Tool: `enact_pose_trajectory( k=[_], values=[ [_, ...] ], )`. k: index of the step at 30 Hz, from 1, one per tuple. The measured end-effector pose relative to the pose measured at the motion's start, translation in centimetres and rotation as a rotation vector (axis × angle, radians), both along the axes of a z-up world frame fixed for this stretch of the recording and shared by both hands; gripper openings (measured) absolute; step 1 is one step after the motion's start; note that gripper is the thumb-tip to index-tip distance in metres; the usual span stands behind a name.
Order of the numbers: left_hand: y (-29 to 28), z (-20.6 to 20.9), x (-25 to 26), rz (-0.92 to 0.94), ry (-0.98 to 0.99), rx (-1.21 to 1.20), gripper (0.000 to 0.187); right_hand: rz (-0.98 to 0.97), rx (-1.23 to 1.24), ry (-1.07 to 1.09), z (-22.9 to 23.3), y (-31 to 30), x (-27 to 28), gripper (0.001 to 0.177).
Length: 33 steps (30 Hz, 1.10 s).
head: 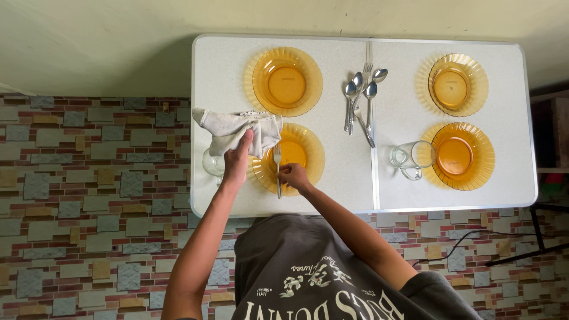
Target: The person arranges plates and glasses on the table, then wipes spoons and forks with a cloth and places them next to the plates.
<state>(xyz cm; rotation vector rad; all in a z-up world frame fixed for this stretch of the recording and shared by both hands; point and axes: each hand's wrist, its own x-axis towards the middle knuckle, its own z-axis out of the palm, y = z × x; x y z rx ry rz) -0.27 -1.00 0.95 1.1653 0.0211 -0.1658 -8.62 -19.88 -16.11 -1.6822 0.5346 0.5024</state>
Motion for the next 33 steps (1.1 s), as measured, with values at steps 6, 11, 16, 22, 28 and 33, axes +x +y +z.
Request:
enact_pose_trajectory(
  k=[6, 11, 16, 22, 28, 33],
  values=[
    [-0.5, -0.7, 0.2, 0.036, 0.056, 0.008, 0.047, -0.094, -0.220, -0.096, 3.5, -0.6, -0.7, 0.049],
    [-2.3, -1.0, 0.5, -0.008, 0.053, 0.002, 0.049, -0.148, -0.408, -0.420, 1.3, -6.4, 0.1, 0.037],
    [-1.8, -8.4, 0.0, -0.224, -0.034, -0.225, 0.068, -0.246, -0.547, -0.398, 0.2, -16.8, 4.0, 0.025],
    [2.3, -12.2, 0.2, -0.377, -0.357, 0.267, 0.060, -0.218, -0.711, -0.227, 0.9, -27.1, 8.9, 0.027],
    [1.0, -9.3, -0.6, -0.359, -0.639, 0.581, 0.050, 0.004, -0.890, 0.131, 2.0, -31.1, 10.4, 0.031],
    [-0.3, -9.3, -1.7, -0.406, -0.484, 0.519, 0.048, 0.033, -0.926, 0.159, 1.0, -31.7, 12.0, 0.032]
  ],
)
